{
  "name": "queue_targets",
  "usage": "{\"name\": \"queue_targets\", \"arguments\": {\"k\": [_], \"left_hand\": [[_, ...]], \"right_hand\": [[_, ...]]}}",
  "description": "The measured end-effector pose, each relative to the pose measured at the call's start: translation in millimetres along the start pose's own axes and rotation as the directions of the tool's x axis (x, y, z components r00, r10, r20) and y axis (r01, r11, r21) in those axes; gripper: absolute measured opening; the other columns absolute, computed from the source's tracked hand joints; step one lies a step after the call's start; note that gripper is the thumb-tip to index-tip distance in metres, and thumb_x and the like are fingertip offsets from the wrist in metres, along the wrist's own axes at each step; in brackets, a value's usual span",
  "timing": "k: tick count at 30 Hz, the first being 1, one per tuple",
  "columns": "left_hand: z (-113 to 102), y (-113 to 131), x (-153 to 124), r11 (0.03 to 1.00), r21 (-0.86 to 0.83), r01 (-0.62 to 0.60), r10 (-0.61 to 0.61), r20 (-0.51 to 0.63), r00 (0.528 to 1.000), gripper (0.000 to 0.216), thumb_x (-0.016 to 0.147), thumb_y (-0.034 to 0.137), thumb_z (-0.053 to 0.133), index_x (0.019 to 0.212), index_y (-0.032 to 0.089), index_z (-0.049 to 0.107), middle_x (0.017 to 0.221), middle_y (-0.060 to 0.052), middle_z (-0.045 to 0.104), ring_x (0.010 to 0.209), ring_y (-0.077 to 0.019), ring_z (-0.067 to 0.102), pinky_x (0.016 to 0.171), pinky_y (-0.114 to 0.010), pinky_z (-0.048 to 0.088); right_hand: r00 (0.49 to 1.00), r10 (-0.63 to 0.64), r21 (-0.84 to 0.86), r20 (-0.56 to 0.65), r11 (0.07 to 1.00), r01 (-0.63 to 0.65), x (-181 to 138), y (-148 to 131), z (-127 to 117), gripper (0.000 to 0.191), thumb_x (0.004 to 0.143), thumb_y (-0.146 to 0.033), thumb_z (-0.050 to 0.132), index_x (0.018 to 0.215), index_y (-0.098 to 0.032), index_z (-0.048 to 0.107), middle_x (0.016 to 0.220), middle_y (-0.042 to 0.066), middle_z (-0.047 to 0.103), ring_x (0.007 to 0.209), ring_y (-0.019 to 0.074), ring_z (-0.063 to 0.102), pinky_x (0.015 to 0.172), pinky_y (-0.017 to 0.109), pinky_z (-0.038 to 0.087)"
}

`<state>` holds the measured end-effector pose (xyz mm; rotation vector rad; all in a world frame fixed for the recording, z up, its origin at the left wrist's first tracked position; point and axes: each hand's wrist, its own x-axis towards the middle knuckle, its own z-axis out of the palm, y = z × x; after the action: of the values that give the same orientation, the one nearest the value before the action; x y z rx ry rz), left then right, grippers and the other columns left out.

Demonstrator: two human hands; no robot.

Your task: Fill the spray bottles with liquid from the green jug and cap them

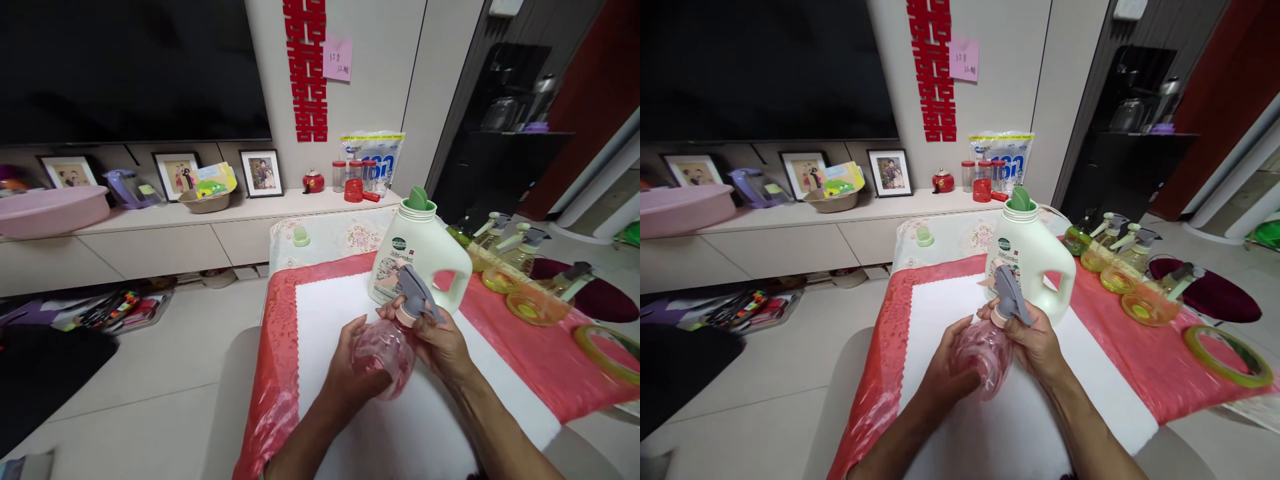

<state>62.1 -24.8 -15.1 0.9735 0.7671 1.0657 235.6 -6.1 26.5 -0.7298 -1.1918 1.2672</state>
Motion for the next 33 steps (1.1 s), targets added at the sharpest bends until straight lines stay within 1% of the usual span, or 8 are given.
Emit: {"name": "queue_targets", "arguments": {"k": [3,6,11,16,19,24,28,33], "left_hand": [[-3.3,7.6,-2.4,0.939,-0.276,0.207,-0.147,0.222,0.964,0.079,0.072,0.056,0.085,0.137,0.022,0.056,0.139,-0.017,0.062,0.113,-0.0322,0.068,0.093,-0.047,0.058],[-3.3,13.2,-4.5,0.857,-0.344,0.383,-0.234,0.402,0.885,0.077,0.073,0.058,0.084,0.137,0.024,0.060,0.134,-0.015,0.066,0.100,-0.0280,0.071,0.076,-0.042,0.064],[0.1,11.1,-4.1,0.892,-0.344,0.292,-0.207,0.262,0.943,0.076,0.066,0.056,0.090,0.129,0.020,0.065,0.123,-0.013,0.070,0.088,-0.0226,0.071,0.066,-0.034,0.065],[1.6,3.9,-0.6,0.948,-0.288,0.137,-0.102,0.133,0.986,0.082,0.060,0.052,0.094,0.128,0.020,0.062,0.124,-0.015,0.071,0.101,-0.0296,0.070,0.078,-0.039,0.061],[3.2,3.3,0.4,0.962,-0.251,0.111,-0.089,0.096,0.991,0.081,0.059,0.048,0.096,0.125,0.019,0.060,0.124,-0.016,0.072,0.108,-0.0320,0.069,0.088,-0.041,0.056],[8.3,9.0,-1.4,0.978,-0.182,0.099,-0.086,0.079,0.993,0.088,0.053,0.050,0.097,0.126,0.018,0.058,0.128,-0.020,0.071,0.115,-0.0365,0.067,0.094,-0.046,0.053],[13.3,14.8,-3.8,0.978,-0.197,0.067,-0.048,0.098,0.994,0.086,0.055,0.043,0.095,0.129,0.018,0.059,0.131,-0.020,0.070,0.121,-0.0391,0.066,0.100,-0.048,0.052],[16.0,15.1,-5.1,0.987,-0.160,0.019,-0.016,0.020,1.000,0.079,0.053,0.034,0.092,0.124,0.020,0.059,0.120,-0.014,0.075,0.111,-0.0350,0.071,0.095,-0.044,0.056]], "right_hand": [[0.999,-0.023,0.055,-0.048,0.998,0.025,1.2,-6.6,1.3,0.050,0.074,-0.064,0.078,0.099,-0.023,0.067,0.100,0.012,0.070,0.108,0.0332,0.065,0.101,0.053,0.052],[0.997,-0.023,0.097,-0.074,0.995,0.030,1.3,-9.6,2.7,0.047,0.071,-0.061,0.082,0.098,-0.024,0.068,0.097,0.011,0.070,0.106,0.0323,0.066,0.103,0.053,0.051],[0.993,-0.007,0.126,-0.118,0.992,0.022,1.9,-8.7,5.3,0.039,0.075,-0.052,0.083,0.099,-0.023,0.072,0.097,0.010,0.072,0.106,0.0304,0.067,0.106,0.053,0.049],[0.985,-0.010,0.111,-0.174,0.993,0.029,2.5,-8.0,7.7,0.036,0.075,-0.049,0.084,0.097,-0.022,0.075,0.098,0.010,0.073,0.106,0.0293,0.068,0.107,0.053,0.049],[0.981,-0.017,0.097,-0.195,0.995,0.037,1.2,-8.6,8.6,0.035,0.075,-0.048,0.084,0.099,-0.023,0.076,0.097,0.009,0.074,0.104,0.0283,0.069,0.107,0.052,0.049],[0.982,-0.020,0.069,-0.188,0.997,0.033,-2.8,-11.5,10.3,0.031,0.077,-0.047,0.084,0.099,-0.026,0.078,0.097,0.007,0.075,0.096,0.0227,0.071,0.101,0.043,0.054],[0.984,-0.027,0.038,-0.176,0.999,0.034,-4.2,-15.1,12.7,0.031,0.079,-0.049,0.082,0.101,-0.027,0.079,0.099,0.006,0.075,0.095,0.0204,0.071,0.096,0.038,0.056],[0.985,-0.048,-0.020,-0.169,0.999,0.045,-6.5,-13.0,16.4,0.035,0.082,-0.053,0.078,0.099,-0.022,0.077,0.104,0.010,0.074,0.102,0.0249,0.069,0.101,0.044,0.053]]}}
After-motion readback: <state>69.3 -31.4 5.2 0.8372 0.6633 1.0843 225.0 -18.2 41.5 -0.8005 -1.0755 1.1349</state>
